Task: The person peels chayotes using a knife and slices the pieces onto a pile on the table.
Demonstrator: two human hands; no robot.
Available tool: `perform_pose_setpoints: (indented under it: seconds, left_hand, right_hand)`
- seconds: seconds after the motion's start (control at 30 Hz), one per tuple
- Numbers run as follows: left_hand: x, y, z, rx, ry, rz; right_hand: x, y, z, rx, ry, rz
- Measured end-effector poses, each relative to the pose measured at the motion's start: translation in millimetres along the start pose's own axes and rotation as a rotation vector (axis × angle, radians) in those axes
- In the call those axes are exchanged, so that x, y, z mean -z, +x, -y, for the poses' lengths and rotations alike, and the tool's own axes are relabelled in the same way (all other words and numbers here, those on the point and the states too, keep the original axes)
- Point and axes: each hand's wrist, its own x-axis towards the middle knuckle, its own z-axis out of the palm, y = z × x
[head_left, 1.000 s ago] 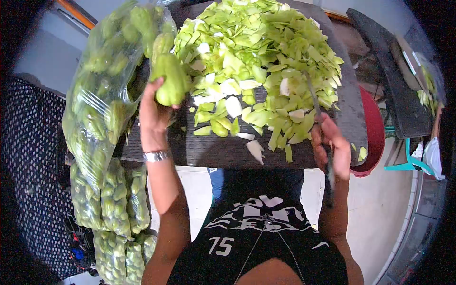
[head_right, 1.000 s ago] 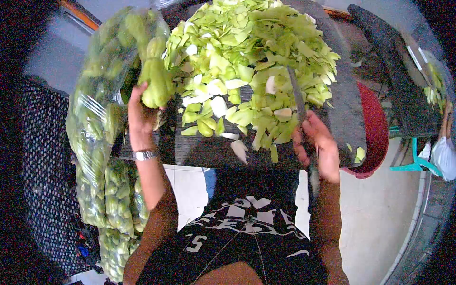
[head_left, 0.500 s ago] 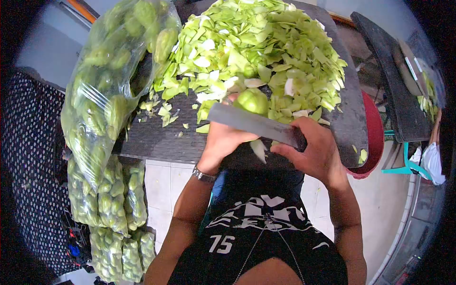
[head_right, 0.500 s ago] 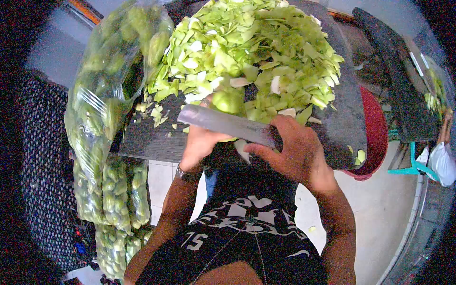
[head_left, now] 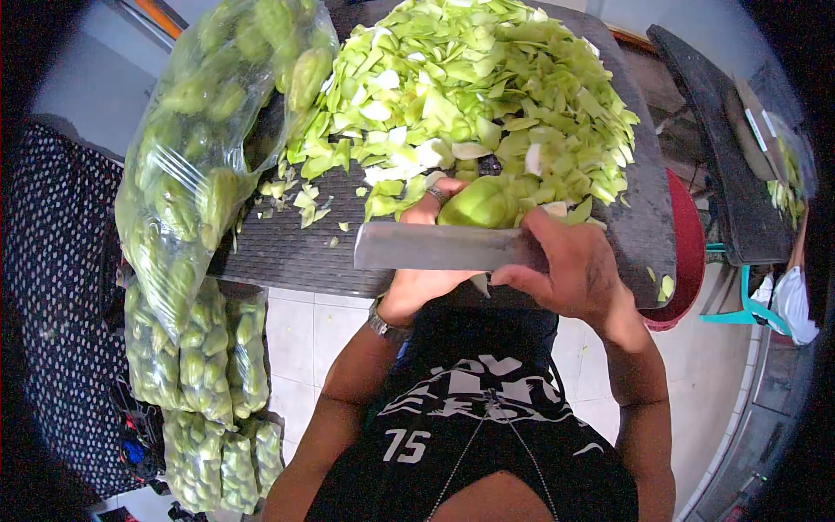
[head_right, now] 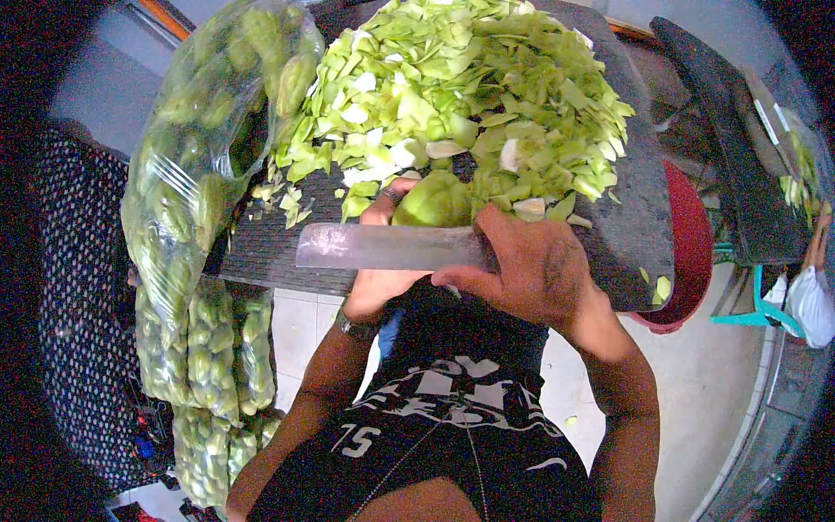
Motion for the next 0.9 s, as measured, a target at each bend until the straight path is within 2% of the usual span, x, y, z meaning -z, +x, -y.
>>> perform_pose_setpoints:
  seconds: [0.1, 0.4, 0.5, 0.57, 0.67, 0.73, 0.77, 0.8, 0.87, 0.9]
  left_hand:
    - [-2, -4, -15, 0.243, -0.236, 0.044]
    - [-4, -6, -12, 0.239, -0.343, 0.045]
    - [0, -6, -12, 0.205, -0.22, 0.055]
    - [-2, -7, -17, 0.255, -0.151, 0.022]
    - [5, -13, -29, 0.221, -0.121, 0.004]
    - [13, -13, -38, 0.203, -0.177, 0.006]
    - [16, -14, -43, 0.217, -0.227, 0.004]
    - [19, -14, -44, 0.224, -0.278, -0.008]
    - [20, -10, -43, 0.571, -0.662, -0.083]
    - [20, -9, -34, 0.676, -0.829, -0.125]
  right_hand:
    - [6, 1, 1, 0.035, -0.031, -0.055]
    - [7, 6, -3, 0.037, 0.029, 0.03]
    - [7, 9, -6, 0.067, 0.001, 0.021]
    - [8, 12, -13, 0.089, -0.004, 0.008]
    - [3, 15, -45, -0.128, -0.098, -0.022]
    - [21, 21, -66, -0.479, -0.204, 0.063]
    - [23, 14, -76, -0.395, -0.19, 0.021]
    - [26, 13, -80, -0.422, -0.119, 0.014]
    - [31, 8, -80, -0.481, 0.024, 0.005]
    - [30, 6, -78, -0.493, 0.027, 0.007]
